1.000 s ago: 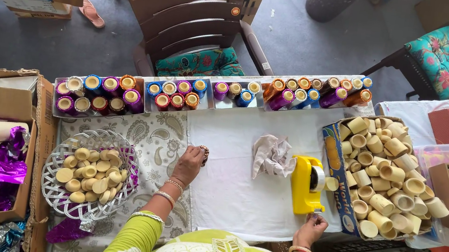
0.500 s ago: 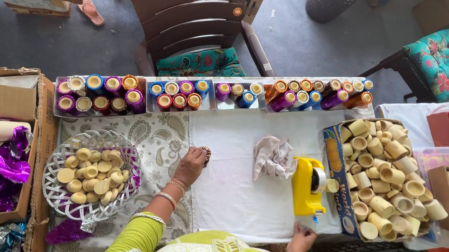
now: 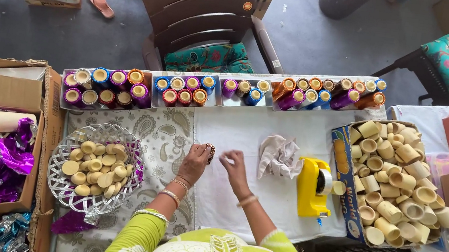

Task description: The person wraps small cylindrical candle holders in metallic foil, secures them with tape, and places the finished items into a tray. They repeat this process for multiple units, using a tape dispenser and foil sheets.

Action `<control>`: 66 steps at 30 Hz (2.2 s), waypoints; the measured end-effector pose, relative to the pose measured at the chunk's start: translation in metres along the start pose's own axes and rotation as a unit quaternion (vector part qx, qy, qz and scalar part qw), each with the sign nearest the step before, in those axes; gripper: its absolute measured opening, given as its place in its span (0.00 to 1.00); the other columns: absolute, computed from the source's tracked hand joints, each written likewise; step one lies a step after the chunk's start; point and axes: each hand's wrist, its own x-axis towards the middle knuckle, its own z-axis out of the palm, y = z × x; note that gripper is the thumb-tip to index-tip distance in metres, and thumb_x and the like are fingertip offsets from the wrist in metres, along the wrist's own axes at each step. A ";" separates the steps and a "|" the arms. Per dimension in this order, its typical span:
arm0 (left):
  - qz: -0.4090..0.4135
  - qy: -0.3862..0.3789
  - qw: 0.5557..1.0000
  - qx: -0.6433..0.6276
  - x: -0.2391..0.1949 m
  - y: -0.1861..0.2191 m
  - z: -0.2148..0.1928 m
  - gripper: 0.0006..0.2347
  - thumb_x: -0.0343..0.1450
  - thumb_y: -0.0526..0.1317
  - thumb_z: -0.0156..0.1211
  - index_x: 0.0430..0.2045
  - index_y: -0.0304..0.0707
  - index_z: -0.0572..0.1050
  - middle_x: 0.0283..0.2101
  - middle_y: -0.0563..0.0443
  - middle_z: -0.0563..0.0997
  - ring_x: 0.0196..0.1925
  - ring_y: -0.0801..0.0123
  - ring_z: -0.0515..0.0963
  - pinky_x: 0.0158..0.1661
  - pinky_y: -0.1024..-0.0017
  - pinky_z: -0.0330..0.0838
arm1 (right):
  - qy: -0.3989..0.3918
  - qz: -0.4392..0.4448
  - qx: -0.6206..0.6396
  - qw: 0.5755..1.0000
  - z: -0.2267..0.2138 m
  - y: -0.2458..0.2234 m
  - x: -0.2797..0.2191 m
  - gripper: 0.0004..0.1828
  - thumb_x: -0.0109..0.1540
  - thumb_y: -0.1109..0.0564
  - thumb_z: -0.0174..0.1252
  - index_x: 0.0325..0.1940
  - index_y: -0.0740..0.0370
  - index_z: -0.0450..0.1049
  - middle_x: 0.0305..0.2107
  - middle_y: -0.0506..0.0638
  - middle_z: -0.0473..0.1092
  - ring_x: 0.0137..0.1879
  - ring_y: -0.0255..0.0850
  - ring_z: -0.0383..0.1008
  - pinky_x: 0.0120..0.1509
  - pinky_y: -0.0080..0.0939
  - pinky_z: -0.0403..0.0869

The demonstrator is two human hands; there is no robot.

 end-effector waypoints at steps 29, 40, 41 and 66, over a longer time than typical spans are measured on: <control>-0.041 0.031 0.998 -0.043 -0.009 -0.003 0.011 0.08 0.66 0.28 0.61 0.36 0.32 0.72 0.47 0.41 0.76 0.54 0.48 0.75 0.48 0.60 0.77 | -0.036 0.099 -0.088 0.991 0.051 0.029 0.049 0.08 0.61 0.60 0.63 0.39 0.66 0.72 0.25 0.52 0.75 0.30 0.38 0.76 0.36 0.38 0.76; -0.061 0.032 0.993 -0.098 -0.002 0.005 -0.006 0.12 0.68 0.30 0.62 0.43 0.31 0.71 0.48 0.40 0.76 0.55 0.46 0.73 0.56 0.57 0.69 | -0.009 0.055 -0.147 0.988 0.039 0.025 0.047 0.26 0.55 0.56 0.72 0.48 0.57 0.64 0.19 0.48 0.62 0.25 0.41 0.66 0.31 0.44 0.69; -0.065 0.030 0.993 -0.094 -0.003 0.008 -0.008 0.14 0.67 0.31 0.63 0.46 0.29 0.70 0.48 0.39 0.75 0.55 0.46 0.72 0.57 0.57 0.68 | -0.010 0.054 -0.134 0.989 0.039 0.027 0.046 0.25 0.56 0.57 0.72 0.49 0.57 0.63 0.19 0.47 0.62 0.25 0.39 0.66 0.30 0.42 0.70; -0.174 -0.124 0.974 -0.069 0.033 -0.005 0.005 0.26 0.60 0.36 0.72 0.53 0.39 0.71 0.50 0.43 0.76 0.54 0.49 0.75 0.55 0.59 0.73 | -0.161 0.278 0.243 0.915 0.004 0.066 0.043 0.24 0.71 0.35 0.49 0.55 0.57 0.67 0.35 0.44 0.67 0.40 0.32 0.70 0.49 0.37 0.73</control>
